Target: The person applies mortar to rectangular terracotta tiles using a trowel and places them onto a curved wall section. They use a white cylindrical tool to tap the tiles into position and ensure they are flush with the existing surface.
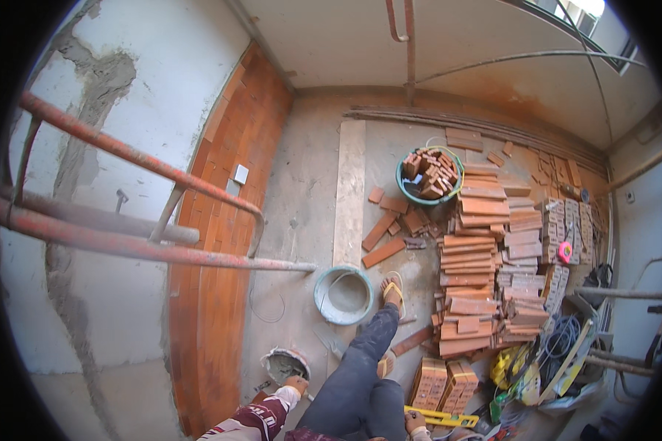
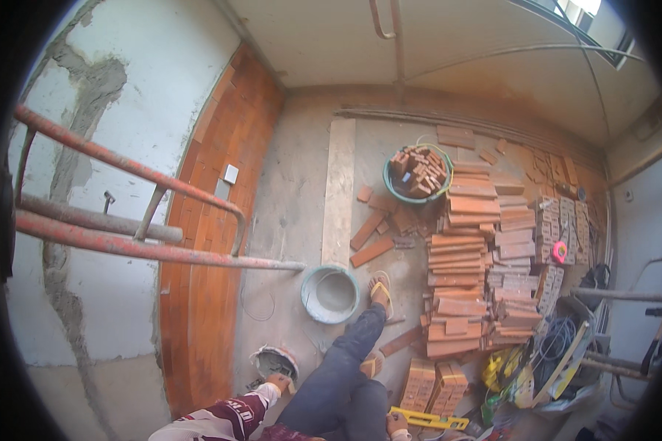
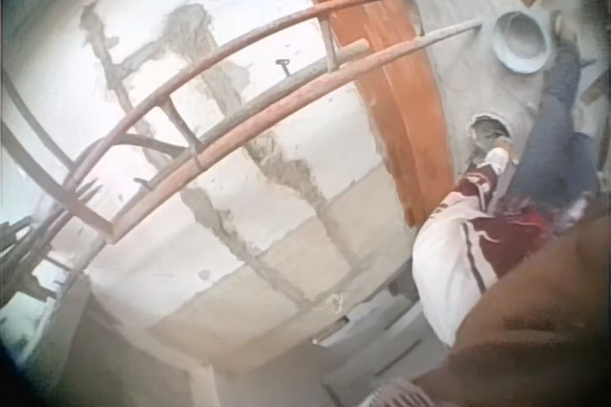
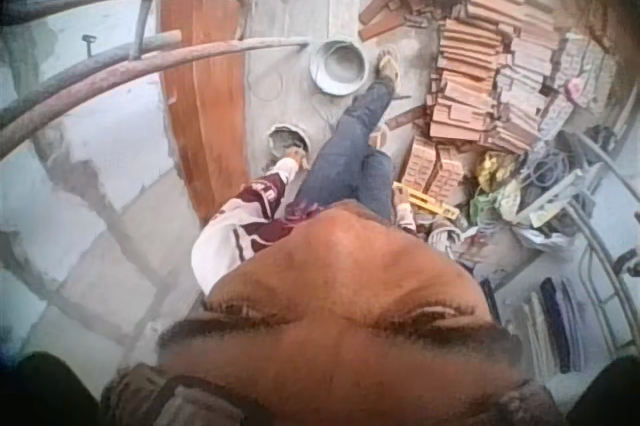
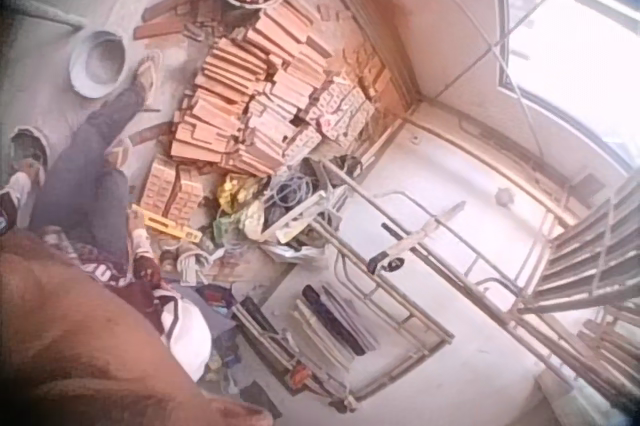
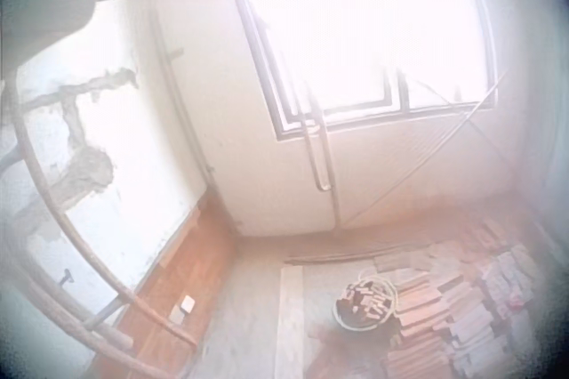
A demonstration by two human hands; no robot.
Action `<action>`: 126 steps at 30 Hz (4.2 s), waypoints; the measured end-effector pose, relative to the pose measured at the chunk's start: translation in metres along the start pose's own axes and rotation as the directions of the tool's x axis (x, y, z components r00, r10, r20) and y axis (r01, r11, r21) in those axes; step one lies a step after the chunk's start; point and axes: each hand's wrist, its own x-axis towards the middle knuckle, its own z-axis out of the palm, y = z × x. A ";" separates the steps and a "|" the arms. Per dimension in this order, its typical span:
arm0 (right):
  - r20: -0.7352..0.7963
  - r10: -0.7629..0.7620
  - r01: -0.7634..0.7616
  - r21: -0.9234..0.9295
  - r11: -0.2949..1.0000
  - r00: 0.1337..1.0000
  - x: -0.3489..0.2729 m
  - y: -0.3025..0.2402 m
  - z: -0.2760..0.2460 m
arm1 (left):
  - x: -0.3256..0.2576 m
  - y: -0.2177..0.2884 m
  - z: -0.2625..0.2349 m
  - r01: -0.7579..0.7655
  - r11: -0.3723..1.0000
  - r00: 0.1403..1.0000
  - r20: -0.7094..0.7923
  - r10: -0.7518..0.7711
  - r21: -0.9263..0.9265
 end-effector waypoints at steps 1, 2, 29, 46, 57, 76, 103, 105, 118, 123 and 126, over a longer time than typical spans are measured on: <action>-0.068 -0.112 0.107 -0.073 0.992 0.991 0.011 -0.008 -0.007 | 0.015 -0.004 0.007 0.039 0.999 0.999 0.030 -0.040 0.014; -0.079 -0.126 0.119 -0.089 0.989 0.989 0.026 -0.026 -0.020 | 0.030 -0.004 0.015 0.045 0.997 0.995 0.082 -0.050 0.066; -0.294 -0.591 0.640 0.105 0.761 0.751 0.583 -0.885 -0.064 | 0.203 0.337 -0.191 0.102 0.897 0.992 -0.017 -0.121 -0.430; 0.146 -0.085 0.093 -0.043 0.995 0.986 0.496 -0.807 -0.305 | 0.617 0.625 -0.752 -0.292 0.956 0.490 -0.851 0.188 0.043; 0.114 -0.079 0.066 0.117 0.991 0.990 0.537 -0.905 -0.268 | 0.646 0.645 -0.989 0.103 0.942 0.350 -0.898 0.267 0.321; 0.077 -0.062 0.027 0.392 0.919 0.995 0.496 -1.026 -0.104 | 0.674 0.659 -1.010 0.087 0.975 0.380 -0.912 0.155 0.202; -0.152 0.064 -0.054 0.070 0.996 0.986 0.470 -0.893 -0.173 | 0.623 0.666 -0.962 0.076 0.921 0.479 -0.825 0.302 0.381; -0.098 0.162 -0.158 0.052 0.986 0.982 0.474 -0.824 -0.167 | 0.597 0.668 -0.922 -0.202 0.887 0.455 -0.762 0.460 0.415; 0.405 0.129 -0.135 -0.014 0.991 0.905 0.471 -0.934 -0.254 | 0.428 0.466 -0.498 0.833 0.525 0.531 0.523 -0.667 -0.175; 0.529 0.150 -0.082 -0.150 0.985 0.835 0.478 -0.940 -0.265 | 0.442 0.523 -0.517 0.717 0.589 0.695 0.452 -0.559 -0.373; 0.560 0.223 -0.083 -0.264 0.961 0.798 0.486 -0.923 -0.264 | 0.441 0.541 -0.534 0.635 0.633 0.760 0.505 -0.410 -0.443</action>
